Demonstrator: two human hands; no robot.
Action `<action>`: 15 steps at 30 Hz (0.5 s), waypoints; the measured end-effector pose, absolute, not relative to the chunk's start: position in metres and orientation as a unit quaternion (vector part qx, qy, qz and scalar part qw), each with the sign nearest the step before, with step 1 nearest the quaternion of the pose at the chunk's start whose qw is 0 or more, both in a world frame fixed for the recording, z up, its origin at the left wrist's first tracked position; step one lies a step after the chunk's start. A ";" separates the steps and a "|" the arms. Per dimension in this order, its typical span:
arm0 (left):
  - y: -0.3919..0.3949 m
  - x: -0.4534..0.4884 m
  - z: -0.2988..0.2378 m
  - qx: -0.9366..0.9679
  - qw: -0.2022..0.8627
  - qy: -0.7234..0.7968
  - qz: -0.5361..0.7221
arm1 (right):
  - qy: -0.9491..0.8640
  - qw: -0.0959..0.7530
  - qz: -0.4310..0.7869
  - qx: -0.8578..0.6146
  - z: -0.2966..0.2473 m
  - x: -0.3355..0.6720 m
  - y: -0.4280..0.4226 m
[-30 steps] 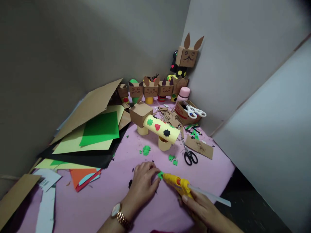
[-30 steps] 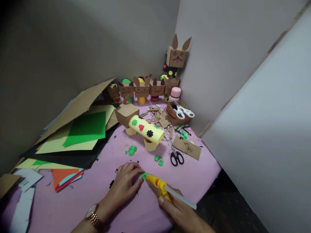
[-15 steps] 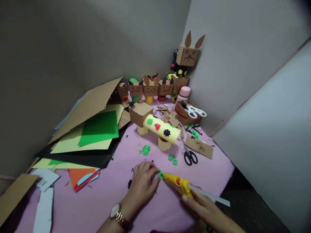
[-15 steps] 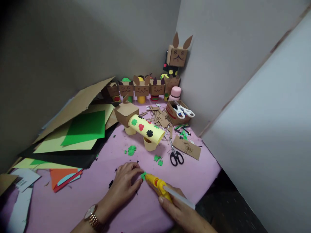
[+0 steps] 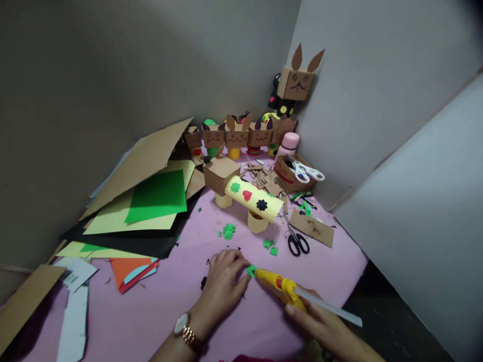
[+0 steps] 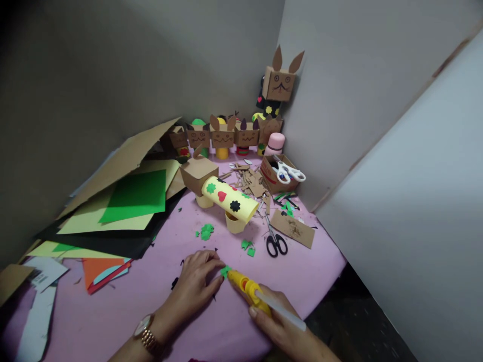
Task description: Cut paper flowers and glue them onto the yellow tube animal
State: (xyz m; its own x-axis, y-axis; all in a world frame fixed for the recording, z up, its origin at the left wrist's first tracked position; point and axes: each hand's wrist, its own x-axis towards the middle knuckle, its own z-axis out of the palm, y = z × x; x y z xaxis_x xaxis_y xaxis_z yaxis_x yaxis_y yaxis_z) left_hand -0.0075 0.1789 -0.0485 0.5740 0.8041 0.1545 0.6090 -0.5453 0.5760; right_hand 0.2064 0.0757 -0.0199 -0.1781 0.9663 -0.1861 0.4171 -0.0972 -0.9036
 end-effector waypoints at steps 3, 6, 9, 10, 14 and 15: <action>0.179 -0.007 -0.048 0.854 0.237 0.415 0.205 | -0.613 0.302 0.468 -0.561 -0.017 0.204 0.078; 0.179 -0.007 -0.048 0.854 0.238 0.415 0.205 | -0.619 0.303 0.462 -0.559 -0.015 0.203 0.080; 0.178 -0.007 -0.048 0.853 0.238 0.412 0.213 | -0.617 0.305 0.467 -0.555 -0.016 0.204 0.080; 0.178 -0.008 -0.049 0.853 0.238 0.411 0.215 | -0.619 0.306 0.466 -0.553 -0.016 0.204 0.080; 0.178 -0.008 -0.050 0.854 0.236 0.410 0.216 | -0.623 0.305 0.458 -0.556 -0.018 0.205 0.079; 0.178 -0.008 -0.050 0.854 0.236 0.410 0.215 | -0.623 0.302 0.459 -0.556 -0.018 0.205 0.079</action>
